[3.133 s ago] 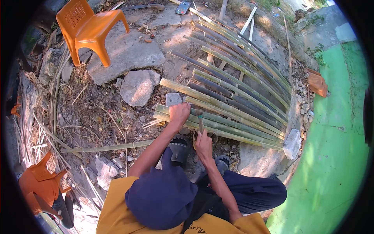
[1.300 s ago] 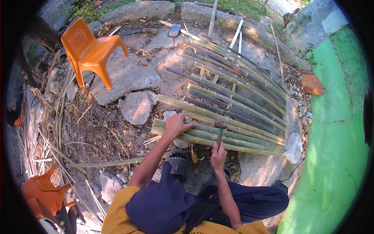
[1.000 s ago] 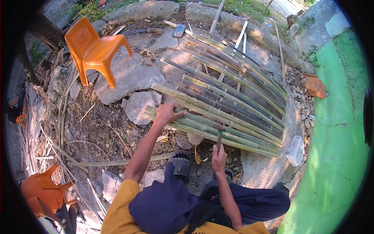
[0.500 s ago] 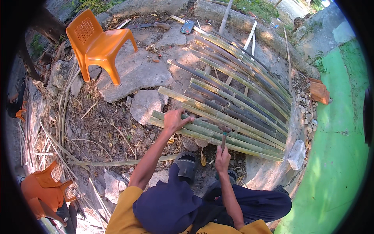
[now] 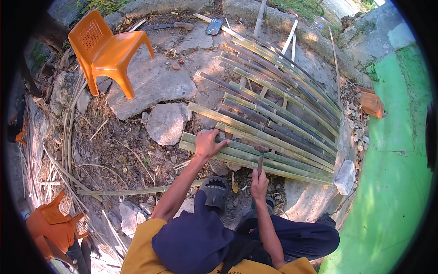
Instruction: The person hammers small nails into bamboo strips laid out in a parallel arrangement on the ground, securing them to underlying support pieces.
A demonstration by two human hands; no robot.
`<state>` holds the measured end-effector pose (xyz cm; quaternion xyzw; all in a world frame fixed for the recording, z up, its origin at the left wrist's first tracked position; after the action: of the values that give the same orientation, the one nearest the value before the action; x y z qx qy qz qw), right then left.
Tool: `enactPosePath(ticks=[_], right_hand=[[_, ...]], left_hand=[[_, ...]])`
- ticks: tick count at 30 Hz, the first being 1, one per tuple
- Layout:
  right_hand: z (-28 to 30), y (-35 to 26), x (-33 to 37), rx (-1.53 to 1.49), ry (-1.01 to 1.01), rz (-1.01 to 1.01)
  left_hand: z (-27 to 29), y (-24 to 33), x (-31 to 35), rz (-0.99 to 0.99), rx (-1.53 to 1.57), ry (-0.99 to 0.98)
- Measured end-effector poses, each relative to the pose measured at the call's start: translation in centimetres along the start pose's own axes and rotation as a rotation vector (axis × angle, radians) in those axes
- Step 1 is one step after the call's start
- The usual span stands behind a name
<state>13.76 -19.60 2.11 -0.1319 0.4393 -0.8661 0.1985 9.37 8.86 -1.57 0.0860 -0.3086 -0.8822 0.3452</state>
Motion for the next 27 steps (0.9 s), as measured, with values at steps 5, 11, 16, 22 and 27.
enactPosePath(ticks=[5, 11, 16, 22, 27], right_hand=[[-1.0, -0.4, 0.6, -0.026, -0.05, -0.066], [-3.9, -4.3, -0.5, 0.095, -0.225, 0.221], [-6.7, -2.2, -1.8, 0.219, -0.353, 0.227], [-5.3, -6.8, -2.8, 0.125, -0.241, 0.292], [-7.6, -3.3, -2.1, 0.276, -0.337, 0.228]], left_hand=[[0.0, 0.8, 1.4, -0.221, -0.169, 0.201], [-1.7, -1.0, 1.2, -0.036, -0.18, 0.145], [-1.8, -0.4, 1.1, -0.116, -0.214, 0.222], [-1.8, -1.1, 1.0, -0.068, -0.192, 0.231], [-2.4, -1.2, 1.1, -0.026, -0.153, 0.127]])
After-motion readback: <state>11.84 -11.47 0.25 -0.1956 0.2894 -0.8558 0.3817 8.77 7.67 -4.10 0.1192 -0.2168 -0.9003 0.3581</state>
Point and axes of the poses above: each hand's wrist, its own x-axis away from the middle knuckle, its own z-axis out of the back of the hand, y = z × x, the point moved 6 cm from there along -x, towards the middle knuckle, and after that the axes turned 11 degrees about z, right-handed, at the moved point
